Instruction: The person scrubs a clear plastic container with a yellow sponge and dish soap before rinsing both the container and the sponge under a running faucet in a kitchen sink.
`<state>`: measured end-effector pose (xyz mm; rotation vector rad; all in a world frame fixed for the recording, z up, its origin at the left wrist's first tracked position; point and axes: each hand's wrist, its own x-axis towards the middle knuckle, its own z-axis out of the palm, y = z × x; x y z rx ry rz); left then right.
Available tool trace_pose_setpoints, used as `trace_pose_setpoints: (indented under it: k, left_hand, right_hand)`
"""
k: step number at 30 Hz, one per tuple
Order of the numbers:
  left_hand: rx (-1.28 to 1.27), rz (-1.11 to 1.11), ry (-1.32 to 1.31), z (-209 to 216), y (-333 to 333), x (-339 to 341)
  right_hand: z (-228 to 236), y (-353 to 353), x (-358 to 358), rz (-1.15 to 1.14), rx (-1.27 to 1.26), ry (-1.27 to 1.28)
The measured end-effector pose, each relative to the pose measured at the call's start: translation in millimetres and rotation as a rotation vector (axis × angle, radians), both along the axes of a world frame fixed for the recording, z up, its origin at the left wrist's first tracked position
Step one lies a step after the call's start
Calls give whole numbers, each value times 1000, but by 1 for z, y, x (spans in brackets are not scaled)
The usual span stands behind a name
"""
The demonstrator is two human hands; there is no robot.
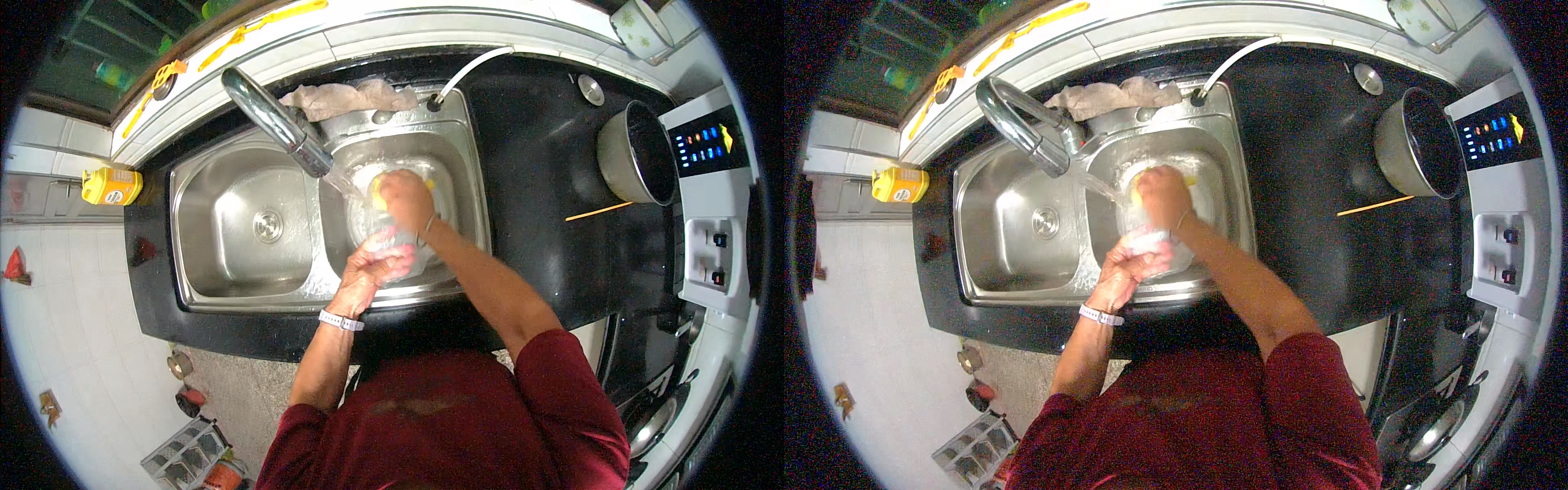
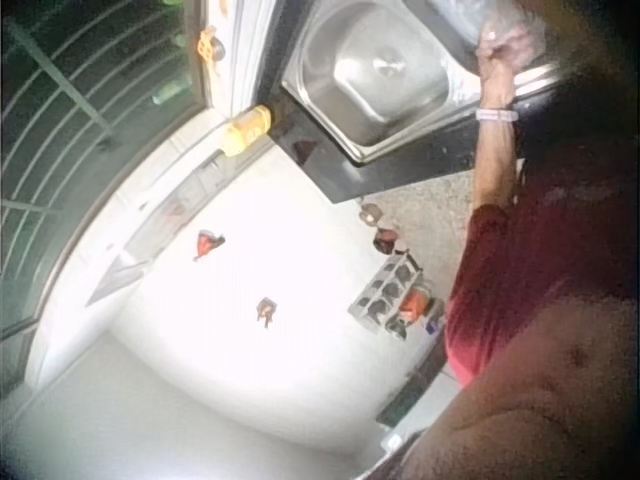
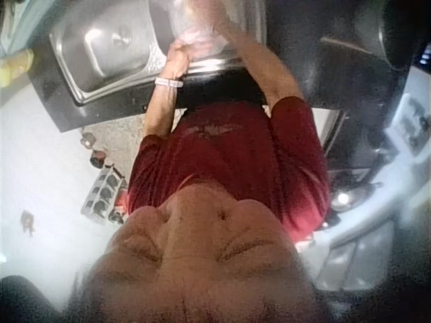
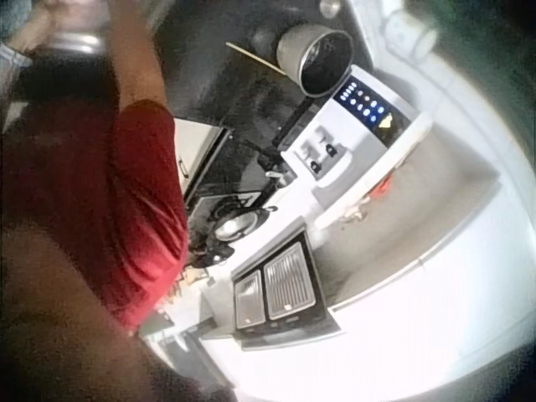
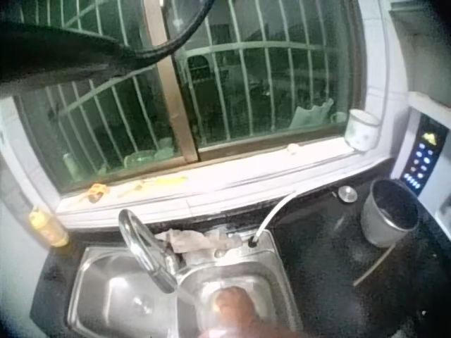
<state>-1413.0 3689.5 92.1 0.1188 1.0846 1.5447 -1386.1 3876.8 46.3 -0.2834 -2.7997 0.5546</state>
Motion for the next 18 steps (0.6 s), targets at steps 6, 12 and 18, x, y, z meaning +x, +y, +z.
trace_pose_setpoints:
  k: [6, 12, 18]
  left_hand:
    - [145, 133, -133, -6, -8, -28]
    - [121, 300, -160, -13, -25, -17]
    - [156, 311, -218, -4, -35, -22]
  right_hand:
    - [48, -73, 12, -101, -487, 394]
    - [-47, -67, 41, -230, -666, -29]
    - [8, -78, 19, 91, -379, 332]
